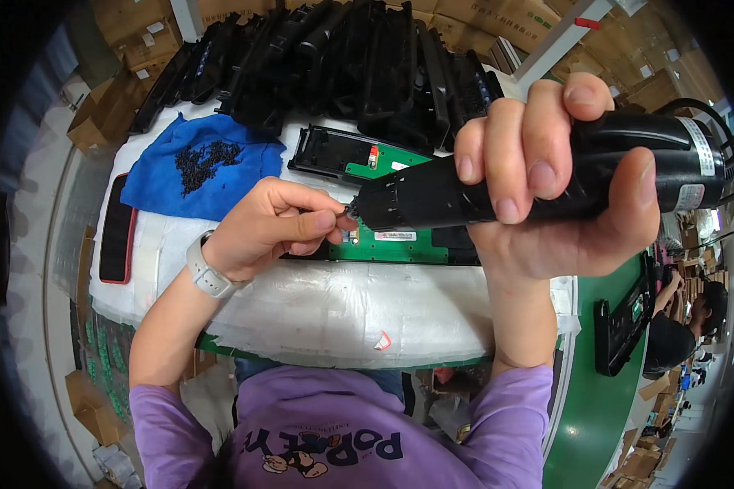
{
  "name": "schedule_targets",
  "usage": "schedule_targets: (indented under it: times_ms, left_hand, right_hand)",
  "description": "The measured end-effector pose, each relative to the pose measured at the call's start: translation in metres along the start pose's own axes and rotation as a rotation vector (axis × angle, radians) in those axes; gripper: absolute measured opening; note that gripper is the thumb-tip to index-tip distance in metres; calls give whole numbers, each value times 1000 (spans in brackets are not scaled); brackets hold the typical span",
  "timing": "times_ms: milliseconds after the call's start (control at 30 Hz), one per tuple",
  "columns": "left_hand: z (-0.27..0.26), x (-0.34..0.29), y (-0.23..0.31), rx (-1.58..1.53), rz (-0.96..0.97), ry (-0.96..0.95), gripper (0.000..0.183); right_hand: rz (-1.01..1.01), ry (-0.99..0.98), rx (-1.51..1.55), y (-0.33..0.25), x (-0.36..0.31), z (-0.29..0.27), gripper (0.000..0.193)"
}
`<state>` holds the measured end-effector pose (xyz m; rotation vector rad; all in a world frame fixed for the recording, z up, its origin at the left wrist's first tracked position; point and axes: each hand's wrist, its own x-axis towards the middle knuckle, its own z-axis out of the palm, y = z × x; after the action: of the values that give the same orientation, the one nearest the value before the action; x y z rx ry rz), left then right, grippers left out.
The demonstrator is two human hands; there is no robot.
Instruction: Assembling components into electronic cartridges using an electric screwdriver.
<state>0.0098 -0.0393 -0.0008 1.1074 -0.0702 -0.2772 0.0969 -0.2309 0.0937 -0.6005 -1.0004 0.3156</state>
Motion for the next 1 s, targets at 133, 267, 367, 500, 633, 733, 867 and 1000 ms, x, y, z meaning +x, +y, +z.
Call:
schedule_targets:
  times_ms: [133,267,367,500,633,733,867,1000]
  left_hand:
    - [1,1,-1,4,-4,-22,20]
    - [1,1,-6,77,26,18,21]
    - [1,1,-6,99,41,22,20]
    - [0,1,-6,67,13,23,21]
    - [6,0,-6,132,70,64,21]
    - [3,5,-5,292,111,196,21]
    - [-6,8,-7,-35,118,232,21]
    - [1,7,-12,-24,189,254,19]
  right_hand:
    - [6,-5,6,-2,0,-2,33]
    - [11,-12,1,0,0,-3,33]
    - [18,-27,9,0,-1,-3,32]
    - [16,42,26,3,0,-3,32]
    - [105,105,47,6,5,-11,31]
    - [190,110,-164,20,1,-17,30]
    - [262,35,-445,37,-4,-21,27]
    - [265,29,-494,44,-6,-22,27]
